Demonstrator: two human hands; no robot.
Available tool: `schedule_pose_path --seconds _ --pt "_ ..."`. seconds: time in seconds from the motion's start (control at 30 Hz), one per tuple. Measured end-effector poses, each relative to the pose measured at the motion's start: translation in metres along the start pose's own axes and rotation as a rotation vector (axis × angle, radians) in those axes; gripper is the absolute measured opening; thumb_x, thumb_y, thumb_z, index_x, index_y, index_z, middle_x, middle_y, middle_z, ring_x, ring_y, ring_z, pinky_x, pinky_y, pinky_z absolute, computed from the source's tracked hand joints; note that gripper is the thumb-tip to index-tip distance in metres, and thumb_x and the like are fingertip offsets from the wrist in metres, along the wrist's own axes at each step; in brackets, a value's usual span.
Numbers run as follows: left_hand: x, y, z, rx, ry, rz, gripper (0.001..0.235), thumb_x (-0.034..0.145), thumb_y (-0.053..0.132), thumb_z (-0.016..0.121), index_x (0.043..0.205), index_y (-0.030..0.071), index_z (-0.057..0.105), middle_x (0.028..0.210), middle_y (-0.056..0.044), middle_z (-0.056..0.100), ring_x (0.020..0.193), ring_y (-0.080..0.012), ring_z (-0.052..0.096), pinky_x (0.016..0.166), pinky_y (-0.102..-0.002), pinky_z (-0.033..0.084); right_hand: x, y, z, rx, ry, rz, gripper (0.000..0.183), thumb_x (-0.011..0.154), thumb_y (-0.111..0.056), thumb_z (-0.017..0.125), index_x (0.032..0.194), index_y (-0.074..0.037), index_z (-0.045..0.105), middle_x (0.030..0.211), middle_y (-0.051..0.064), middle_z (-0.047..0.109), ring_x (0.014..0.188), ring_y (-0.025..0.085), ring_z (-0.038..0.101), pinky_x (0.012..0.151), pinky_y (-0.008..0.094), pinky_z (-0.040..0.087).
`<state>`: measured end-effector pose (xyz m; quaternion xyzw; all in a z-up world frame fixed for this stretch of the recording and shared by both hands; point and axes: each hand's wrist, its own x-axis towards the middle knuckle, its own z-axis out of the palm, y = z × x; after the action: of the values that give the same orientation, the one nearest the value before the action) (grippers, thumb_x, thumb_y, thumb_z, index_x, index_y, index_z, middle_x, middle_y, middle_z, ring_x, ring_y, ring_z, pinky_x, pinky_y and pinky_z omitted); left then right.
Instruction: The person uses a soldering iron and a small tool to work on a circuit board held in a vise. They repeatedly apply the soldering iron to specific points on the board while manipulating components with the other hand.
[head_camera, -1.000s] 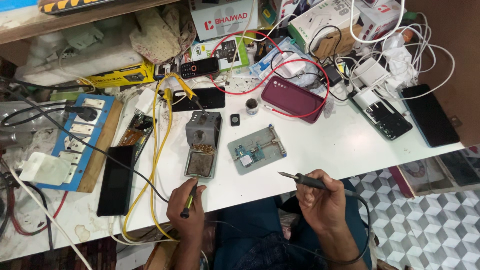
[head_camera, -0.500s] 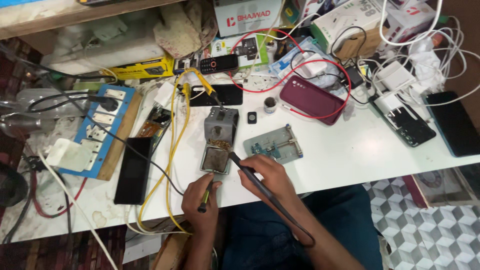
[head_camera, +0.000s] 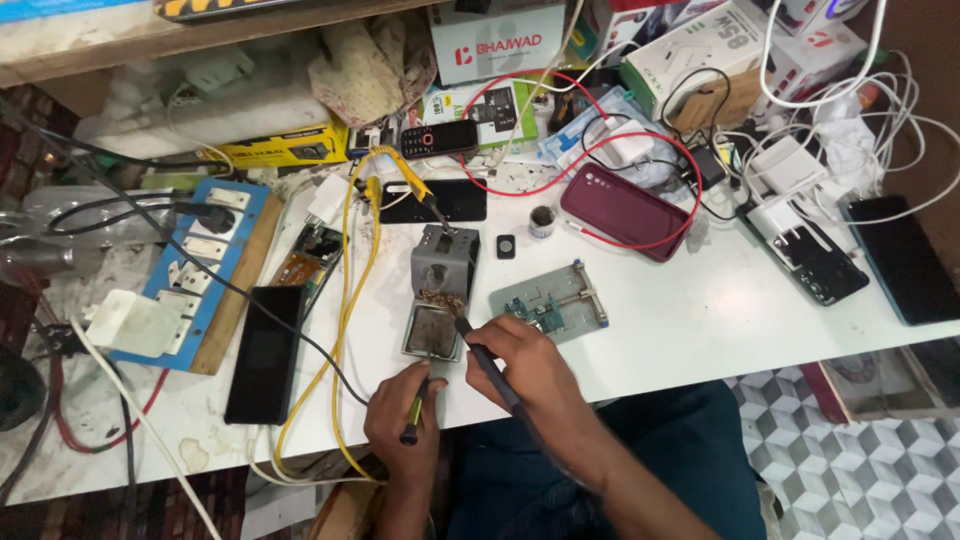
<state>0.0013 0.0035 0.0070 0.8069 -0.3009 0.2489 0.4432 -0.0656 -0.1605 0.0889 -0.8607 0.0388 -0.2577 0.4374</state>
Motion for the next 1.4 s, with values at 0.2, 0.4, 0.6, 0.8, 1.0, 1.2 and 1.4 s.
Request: schedule_pose_path --seconds 0.2,0.4,0.6,0.8,1.0,1.2,1.4 --pt "-0.002 -0.002 0.000 -0.029 0.002 -0.005 0.028 0.078 0.006 0.082 0.103 0.003 0.071 0.099 -0.012 0.075 0.089 -0.0312 0.071 0.077 -0.040 0.054 -0.001 0.008 0.002 -0.064 -0.099 -0.094 0.035 0.073 -0.003 0.077 0.108 -0.002 0.073 0.109 0.014 0.068 0.101 0.034 0.067 0.086 0.040 0.056" --pt "-0.003 -0.003 0.000 0.000 -0.017 -0.009 0.030 0.076 0.005 0.081 0.104 0.003 0.071 0.097 -0.011 0.076 0.087 -0.0306 0.071 0.075 -0.040 0.054 -0.006 0.013 0.003 -0.139 -0.154 -0.135 0.036 0.073 -0.002 0.075 0.109 -0.004 0.075 0.115 0.012 0.069 0.108 0.033 0.065 0.090 0.040 0.055" --pt "-0.001 -0.001 0.001 0.009 -0.015 -0.029 0.029 0.074 0.004 0.081 0.102 0.003 0.072 0.097 -0.011 0.076 0.089 -0.0300 0.072 0.076 -0.039 0.054 0.003 0.005 0.000 -0.102 -0.061 -0.165 0.031 0.076 -0.003 0.076 0.106 0.000 0.073 0.104 0.014 0.069 0.098 0.033 0.066 0.086 0.040 0.055" --pt "-0.004 -0.001 0.002 -0.008 -0.001 -0.047 0.030 0.074 0.003 0.081 0.103 0.003 0.072 0.098 -0.012 0.076 0.087 -0.0311 0.071 0.076 -0.039 0.054 0.001 0.000 -0.006 -0.066 -0.004 -0.075 0.026 0.079 -0.006 0.078 0.102 0.003 0.071 0.092 0.016 0.066 0.085 0.034 0.067 0.072 0.040 0.055" --pt "-0.008 -0.006 0.005 0.018 0.001 -0.114 0.030 0.075 0.005 0.082 0.103 0.004 0.073 0.093 -0.013 0.074 0.086 -0.0329 0.071 0.075 -0.040 0.054 0.003 0.007 -0.006 -0.074 0.068 -0.185 0.023 0.078 -0.006 0.079 0.097 0.002 0.069 0.089 0.016 0.066 0.082 0.036 0.067 0.071 0.041 0.055" --pt "-0.016 -0.012 0.005 -0.120 0.011 -0.256 0.021 0.086 -0.001 0.075 0.106 0.001 0.072 0.097 -0.015 0.074 0.089 -0.0301 0.072 0.079 -0.039 0.056 -0.046 0.046 -0.025 0.146 0.162 -0.126 0.019 0.081 -0.006 0.076 0.098 0.001 0.070 0.091 0.014 0.071 0.084 0.025 0.072 0.074 0.036 0.057" --pt "-0.020 0.023 0.005 -0.163 0.002 -0.084 0.018 0.089 0.000 0.074 0.106 0.001 0.067 0.104 -0.016 0.073 0.096 -0.0318 0.072 0.086 -0.036 0.057 -0.109 0.129 -0.078 0.554 0.323 0.242 0.019 0.095 -0.006 0.063 0.107 0.006 0.073 0.094 0.015 0.074 0.083 0.021 0.071 0.079 0.032 0.058"
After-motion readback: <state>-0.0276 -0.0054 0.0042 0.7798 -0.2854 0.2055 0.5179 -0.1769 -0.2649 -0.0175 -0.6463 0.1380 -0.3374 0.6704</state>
